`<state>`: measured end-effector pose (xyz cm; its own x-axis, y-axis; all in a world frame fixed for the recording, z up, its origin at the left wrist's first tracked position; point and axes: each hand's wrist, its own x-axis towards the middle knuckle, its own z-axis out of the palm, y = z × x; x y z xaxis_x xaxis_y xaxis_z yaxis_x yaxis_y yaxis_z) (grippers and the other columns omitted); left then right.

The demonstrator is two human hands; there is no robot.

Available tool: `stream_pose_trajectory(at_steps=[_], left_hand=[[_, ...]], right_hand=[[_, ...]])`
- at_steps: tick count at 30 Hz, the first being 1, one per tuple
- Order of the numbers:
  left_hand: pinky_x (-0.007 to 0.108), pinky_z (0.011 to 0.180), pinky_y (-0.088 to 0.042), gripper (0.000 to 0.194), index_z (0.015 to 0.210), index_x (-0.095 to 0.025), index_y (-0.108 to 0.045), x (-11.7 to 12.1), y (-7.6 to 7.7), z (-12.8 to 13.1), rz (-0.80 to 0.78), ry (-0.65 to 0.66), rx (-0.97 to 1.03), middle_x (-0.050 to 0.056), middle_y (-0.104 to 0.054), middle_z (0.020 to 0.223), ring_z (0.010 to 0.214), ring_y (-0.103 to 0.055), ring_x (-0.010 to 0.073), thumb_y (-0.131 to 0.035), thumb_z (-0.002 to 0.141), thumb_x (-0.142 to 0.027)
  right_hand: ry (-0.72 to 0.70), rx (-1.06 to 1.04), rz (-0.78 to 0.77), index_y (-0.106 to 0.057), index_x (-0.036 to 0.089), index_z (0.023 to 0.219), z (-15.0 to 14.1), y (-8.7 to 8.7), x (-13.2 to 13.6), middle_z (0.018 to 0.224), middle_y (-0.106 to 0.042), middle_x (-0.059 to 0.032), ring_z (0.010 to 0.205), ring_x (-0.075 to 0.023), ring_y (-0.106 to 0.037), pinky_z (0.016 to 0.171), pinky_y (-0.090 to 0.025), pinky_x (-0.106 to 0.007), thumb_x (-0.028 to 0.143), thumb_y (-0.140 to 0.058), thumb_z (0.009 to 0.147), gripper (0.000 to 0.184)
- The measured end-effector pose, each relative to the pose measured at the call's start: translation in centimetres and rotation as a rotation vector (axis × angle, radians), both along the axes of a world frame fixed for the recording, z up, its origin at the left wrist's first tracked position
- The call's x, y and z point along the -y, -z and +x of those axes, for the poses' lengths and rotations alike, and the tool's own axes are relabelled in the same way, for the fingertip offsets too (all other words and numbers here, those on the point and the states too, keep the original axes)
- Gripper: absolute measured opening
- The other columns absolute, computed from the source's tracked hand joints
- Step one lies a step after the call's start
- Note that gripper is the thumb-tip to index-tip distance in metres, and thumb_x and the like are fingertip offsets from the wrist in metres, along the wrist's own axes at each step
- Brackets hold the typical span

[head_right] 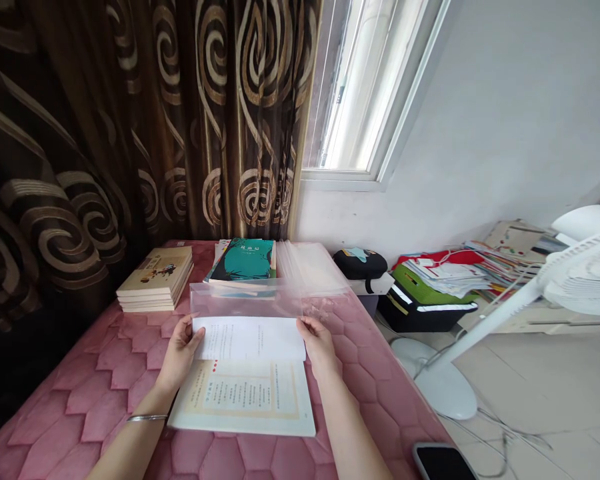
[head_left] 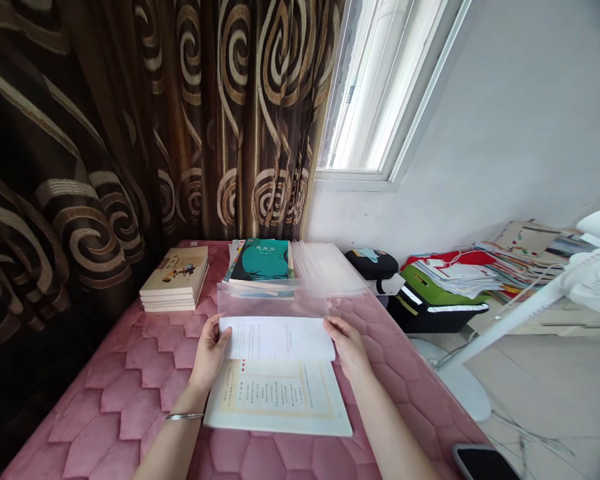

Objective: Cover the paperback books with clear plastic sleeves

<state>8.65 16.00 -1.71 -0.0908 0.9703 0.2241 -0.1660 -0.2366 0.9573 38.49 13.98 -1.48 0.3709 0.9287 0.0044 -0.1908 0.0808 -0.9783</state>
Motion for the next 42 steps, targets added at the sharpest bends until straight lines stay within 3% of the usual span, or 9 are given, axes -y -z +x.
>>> stream_pose_trajectory(at_steps=[3,8,14,24,28,33,36,42], left_hand=[[0.027,0.071,-0.048,0.046,0.109,-0.022,-0.054,0.0,0.0,0.0,-0.004,-0.001,0.009,0.001,-0.067,0.088,0.081,-0.062,0.0174,-0.073,0.072,-0.044],[0.026,0.071,-0.046,0.046,0.109,-0.022,-0.053,-0.2,0.4,0.0,-0.002,-0.001,0.022,0.001,-0.067,0.09,0.082,-0.061,0.0169,-0.072,0.073,-0.044],[0.025,0.07,-0.046,0.047,0.11,-0.021,-0.052,-0.4,0.6,-0.1,-0.011,0.016,0.04,0.001,-0.067,0.088,0.081,-0.061,0.016,-0.072,0.073,-0.043],[0.024,0.068,-0.047,0.046,0.11,-0.022,-0.052,-0.4,0.6,-0.2,0.0,0.02,0.022,-0.001,-0.065,0.084,0.081,-0.061,0.016,-0.072,0.074,-0.042],[0.024,0.069,-0.047,0.045,0.111,-0.022,-0.052,-0.5,0.8,-0.3,0.005,0.02,0.02,0.0,-0.065,0.088,0.082,-0.061,0.0158,-0.071,0.075,-0.041],[0.025,0.071,-0.047,0.045,0.11,-0.021,-0.053,-0.5,0.7,-0.2,0.002,0.008,0.03,0.002,-0.066,0.091,0.083,-0.061,0.0157,-0.072,0.074,-0.041],[0.026,0.073,-0.048,0.046,0.11,-0.021,-0.053,-0.4,0.5,-0.1,-0.007,-0.003,0.031,0.002,-0.067,0.091,0.084,-0.061,0.0161,-0.072,0.073,-0.042],[0.03,0.076,-0.048,0.048,0.108,-0.021,-0.054,-0.2,0.0,0.3,-0.032,0.012,0.047,0.004,-0.069,0.093,0.089,-0.064,0.0199,-0.073,0.071,-0.044]], right_hand=[[0.002,0.041,0.012,-0.066,0.02,0.074,-0.1,-0.1,-0.1,0.071,-0.067,-0.001,0.066,-0.0182,-0.058,0.059,-0.045,-0.029,0.053,-0.079,0.059,0.039],[0.151,0.251,-0.111,-0.059,0.022,0.069,0.5,-1.5,0.3,0.068,-0.064,-0.0005,0.067,-0.0197,-0.058,0.062,-0.045,-0.031,0.056,-0.076,0.054,0.041],[0.021,0.523,-0.235,-0.065,0.023,0.063,1.5,-3.3,1.7,0.071,-0.069,-0.0022,0.072,-0.0221,-0.061,0.065,-0.044,-0.031,0.057,-0.065,0.065,0.033],[-0.028,0.241,-0.138,-0.067,0.02,0.063,0.7,-2.1,0.9,0.067,-0.068,-0.0031,0.067,-0.0206,-0.06,0.062,-0.044,-0.029,0.06,-0.071,0.056,0.041],[0.012,0.257,-0.115,-0.065,0.019,0.059,0.7,-1.2,0.6,0.061,-0.065,-0.002,0.062,-0.0181,-0.055,0.057,-0.041,-0.027,0.062,-0.072,0.055,0.045],[0.077,0.358,-0.064,-0.065,0.018,0.066,0.6,0.0,0.3,0.06,-0.063,-0.0012,0.058,-0.017,-0.053,0.053,-0.039,-0.026,0.066,-0.066,0.063,0.048],[0.069,0.436,-0.075,-0.065,0.019,0.067,0.6,-0.6,0.6,0.061,-0.063,-0.0013,0.059,-0.0175,-0.054,0.054,-0.04,-0.026,0.065,-0.062,0.068,0.046],[-0.08,0.46,-0.126,-0.064,0.021,0.067,0.7,-2.5,1.5,0.066,-0.066,-0.0014,0.065,-0.0199,-0.059,0.057,-0.042,-0.026,0.06,-0.063,0.068,0.039]])
